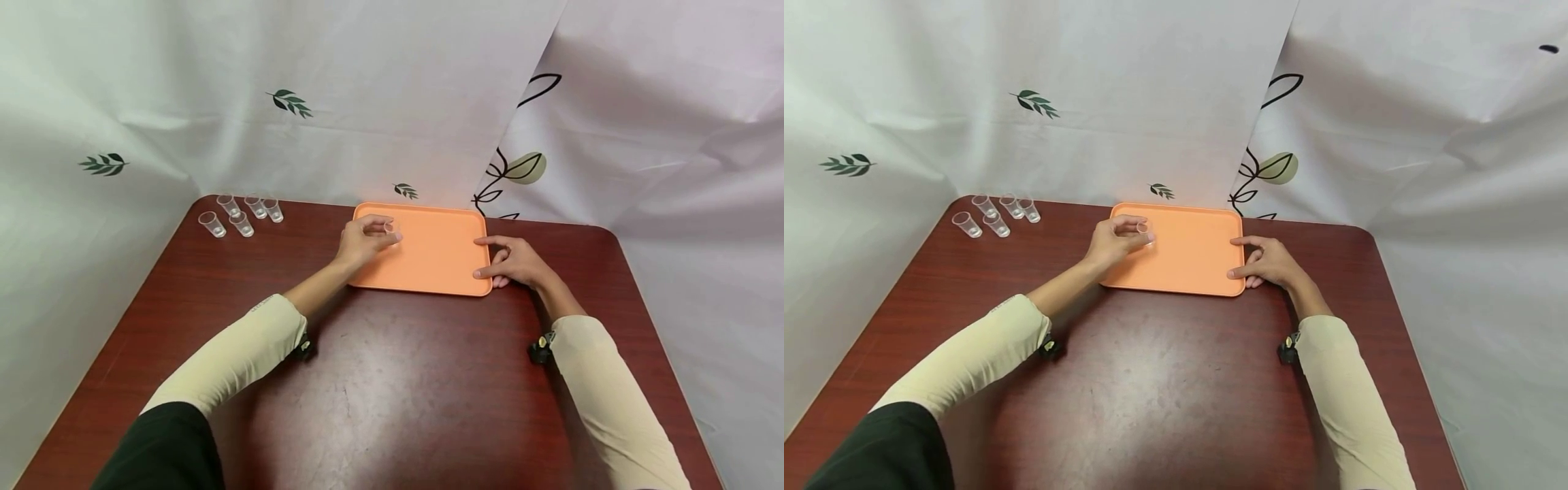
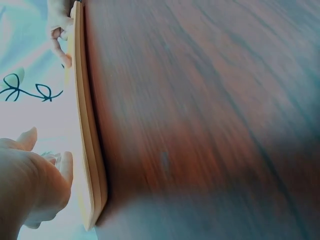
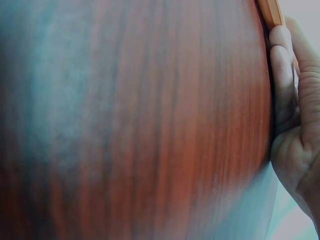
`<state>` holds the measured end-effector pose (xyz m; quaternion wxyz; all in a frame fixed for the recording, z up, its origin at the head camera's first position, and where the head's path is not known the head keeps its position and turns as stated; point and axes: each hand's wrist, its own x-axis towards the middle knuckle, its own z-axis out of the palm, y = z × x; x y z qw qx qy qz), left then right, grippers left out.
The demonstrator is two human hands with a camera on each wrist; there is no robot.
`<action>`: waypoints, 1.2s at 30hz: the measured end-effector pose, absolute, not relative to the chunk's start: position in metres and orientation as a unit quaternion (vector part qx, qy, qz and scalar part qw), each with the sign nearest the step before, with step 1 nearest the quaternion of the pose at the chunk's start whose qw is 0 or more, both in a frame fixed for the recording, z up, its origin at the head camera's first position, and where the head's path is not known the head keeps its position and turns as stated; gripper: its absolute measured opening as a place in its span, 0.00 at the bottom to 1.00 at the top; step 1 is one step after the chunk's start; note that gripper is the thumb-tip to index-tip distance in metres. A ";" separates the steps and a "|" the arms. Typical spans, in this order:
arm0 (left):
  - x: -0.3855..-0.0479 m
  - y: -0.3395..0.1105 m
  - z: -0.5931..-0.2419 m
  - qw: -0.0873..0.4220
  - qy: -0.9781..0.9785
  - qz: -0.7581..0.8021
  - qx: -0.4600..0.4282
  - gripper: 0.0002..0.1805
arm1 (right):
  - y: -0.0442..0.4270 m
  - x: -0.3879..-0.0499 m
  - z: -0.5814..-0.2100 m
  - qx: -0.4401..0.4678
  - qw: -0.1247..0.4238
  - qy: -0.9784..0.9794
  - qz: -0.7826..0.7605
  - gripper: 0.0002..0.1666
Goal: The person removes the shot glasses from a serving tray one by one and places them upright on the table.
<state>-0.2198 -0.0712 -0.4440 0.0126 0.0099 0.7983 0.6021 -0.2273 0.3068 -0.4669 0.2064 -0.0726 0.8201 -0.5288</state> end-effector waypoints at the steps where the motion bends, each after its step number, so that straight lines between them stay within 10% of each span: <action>1: -0.220 -0.073 -0.444 0.012 0.795 0.606 0.010 0.24 | 0.307 -0.227 -0.466 -0.072 0.206 0.821 -0.528 0.49; 36: -0.222 -0.143 -0.426 -0.030 0.732 0.679 -0.049 0.26 | 0.306 -0.226 -0.466 -0.067 0.202 0.819 -0.532 0.48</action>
